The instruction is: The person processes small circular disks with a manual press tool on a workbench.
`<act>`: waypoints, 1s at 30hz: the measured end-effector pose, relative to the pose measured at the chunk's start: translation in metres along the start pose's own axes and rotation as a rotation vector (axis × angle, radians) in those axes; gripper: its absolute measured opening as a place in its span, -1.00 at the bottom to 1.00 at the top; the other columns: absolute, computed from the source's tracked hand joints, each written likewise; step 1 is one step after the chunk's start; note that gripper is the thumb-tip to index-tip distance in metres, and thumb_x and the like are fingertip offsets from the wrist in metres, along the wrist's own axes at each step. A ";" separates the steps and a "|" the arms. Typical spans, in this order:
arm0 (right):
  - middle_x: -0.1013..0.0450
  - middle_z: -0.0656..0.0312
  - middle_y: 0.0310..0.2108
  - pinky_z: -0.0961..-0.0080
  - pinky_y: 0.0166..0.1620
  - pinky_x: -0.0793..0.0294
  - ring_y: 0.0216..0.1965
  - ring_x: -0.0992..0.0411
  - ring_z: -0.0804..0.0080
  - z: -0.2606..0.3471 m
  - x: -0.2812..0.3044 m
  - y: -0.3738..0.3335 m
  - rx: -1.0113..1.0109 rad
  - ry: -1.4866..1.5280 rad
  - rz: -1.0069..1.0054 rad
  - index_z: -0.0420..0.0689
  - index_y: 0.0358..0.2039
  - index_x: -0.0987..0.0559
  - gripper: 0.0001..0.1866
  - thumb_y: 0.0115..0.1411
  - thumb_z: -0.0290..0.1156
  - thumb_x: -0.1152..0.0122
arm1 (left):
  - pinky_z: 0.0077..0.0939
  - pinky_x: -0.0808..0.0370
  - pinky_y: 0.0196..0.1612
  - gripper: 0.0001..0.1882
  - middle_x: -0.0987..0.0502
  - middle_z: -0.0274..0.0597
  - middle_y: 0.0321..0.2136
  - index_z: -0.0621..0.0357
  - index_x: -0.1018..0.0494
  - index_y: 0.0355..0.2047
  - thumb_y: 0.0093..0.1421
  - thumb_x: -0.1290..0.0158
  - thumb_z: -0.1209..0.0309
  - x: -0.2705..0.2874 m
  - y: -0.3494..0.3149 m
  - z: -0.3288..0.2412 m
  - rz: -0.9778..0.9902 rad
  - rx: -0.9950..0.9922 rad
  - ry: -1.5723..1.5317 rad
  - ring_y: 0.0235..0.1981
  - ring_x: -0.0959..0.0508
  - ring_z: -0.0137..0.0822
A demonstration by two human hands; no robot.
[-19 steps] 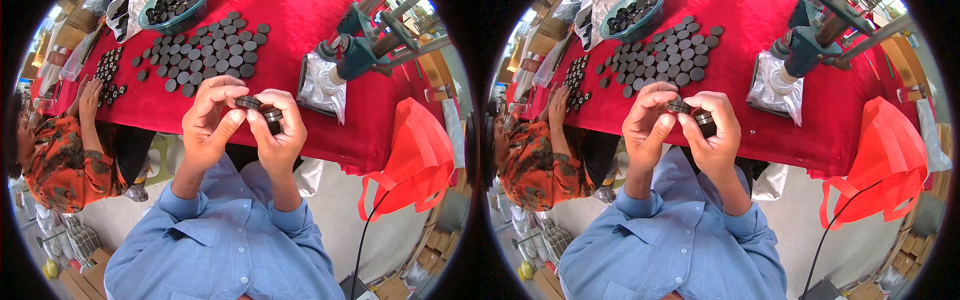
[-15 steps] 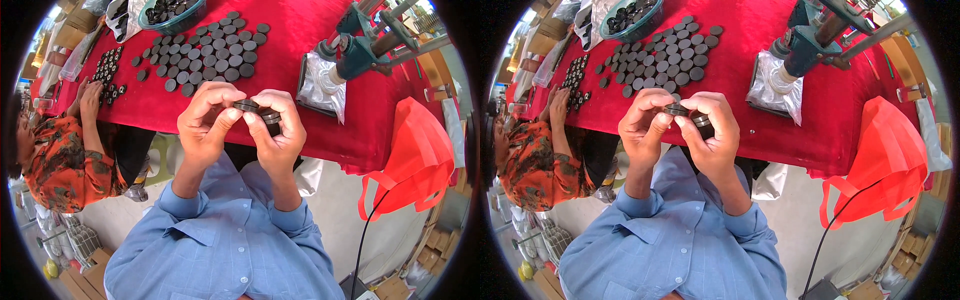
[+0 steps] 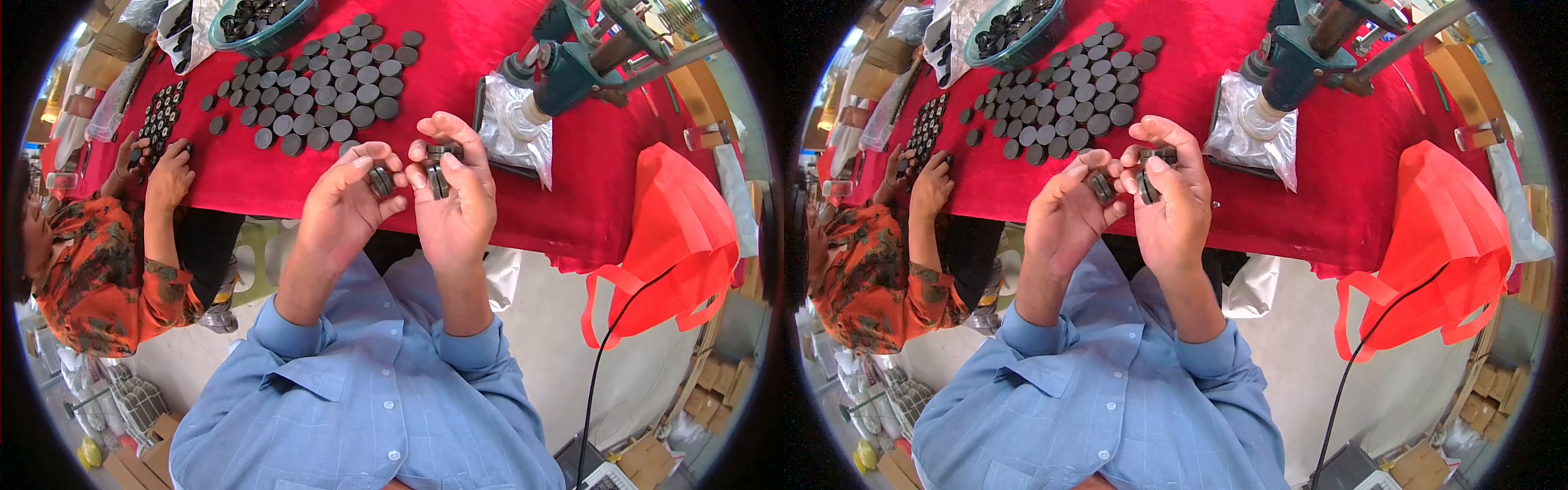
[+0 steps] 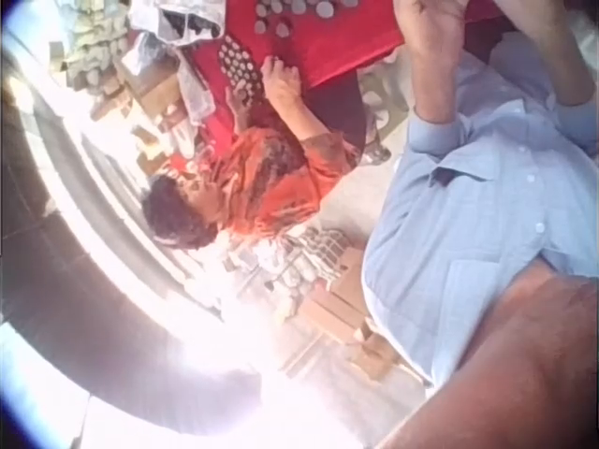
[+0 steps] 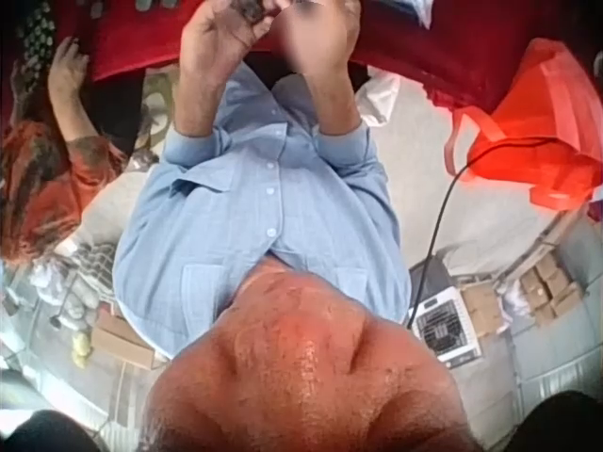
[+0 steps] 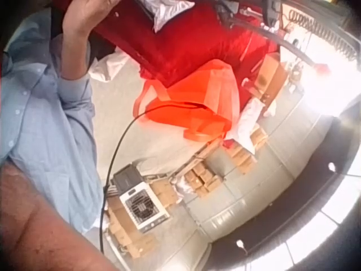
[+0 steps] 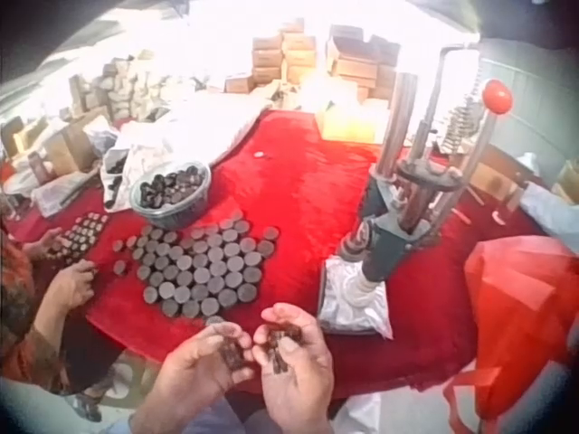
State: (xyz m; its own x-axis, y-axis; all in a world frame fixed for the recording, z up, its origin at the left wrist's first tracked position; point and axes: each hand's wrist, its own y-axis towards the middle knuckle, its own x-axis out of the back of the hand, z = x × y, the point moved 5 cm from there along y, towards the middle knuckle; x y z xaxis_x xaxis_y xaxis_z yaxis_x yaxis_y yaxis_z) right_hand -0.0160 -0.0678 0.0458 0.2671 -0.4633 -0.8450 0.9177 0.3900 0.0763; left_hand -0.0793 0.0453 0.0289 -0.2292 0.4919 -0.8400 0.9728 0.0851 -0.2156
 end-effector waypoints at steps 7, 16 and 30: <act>-0.40 0.09 0.07 0.50 0.03 -0.40 -0.08 -0.38 0.52 0.007 -0.005 -0.004 0.290 -0.500 0.051 -0.28 0.15 -0.38 -0.56 0.24 -0.59 0.10 | -0.55 -0.51 -0.11 -0.68 -0.47 -0.26 -0.08 0.16 -0.36 0.05 0.33 -0.12 0.44 -0.021 -0.009 0.020 -0.006 -0.175 0.411 -0.11 -0.49 -0.47; -0.44 0.13 0.00 0.49 0.01 -0.43 -0.08 -0.42 0.48 0.007 -0.002 -0.001 0.221 -0.272 -0.014 -0.27 0.11 -0.41 -0.69 0.38 -0.50 0.02 | -0.60 -0.53 -0.21 -0.72 -0.57 -0.22 -0.22 0.29 -0.43 0.02 0.33 -0.12 0.48 -0.024 -0.009 0.004 0.001 -0.363 0.498 -0.26 -0.56 -0.48; -0.40 0.14 -0.12 0.62 -0.26 -0.48 -0.30 -0.44 0.59 0.012 -0.019 -0.022 0.434 -0.775 0.143 -0.21 -0.12 -0.54 -0.68 0.11 -0.71 -0.32 | -0.68 -0.35 -0.37 -0.70 -0.55 -0.24 -0.16 0.23 -0.42 0.05 0.35 -0.13 0.43 -0.017 -0.008 0.003 0.180 -0.398 0.182 -0.30 -0.46 -0.56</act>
State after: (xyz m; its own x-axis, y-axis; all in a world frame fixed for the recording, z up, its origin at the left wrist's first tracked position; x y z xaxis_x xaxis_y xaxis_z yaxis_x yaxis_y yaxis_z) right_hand -0.0378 -0.0777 0.0663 0.3664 -0.9017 -0.2294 0.8487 0.2229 0.4796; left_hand -0.0828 0.0339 0.0439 -0.0806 0.6701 -0.7378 0.9422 0.2928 0.1630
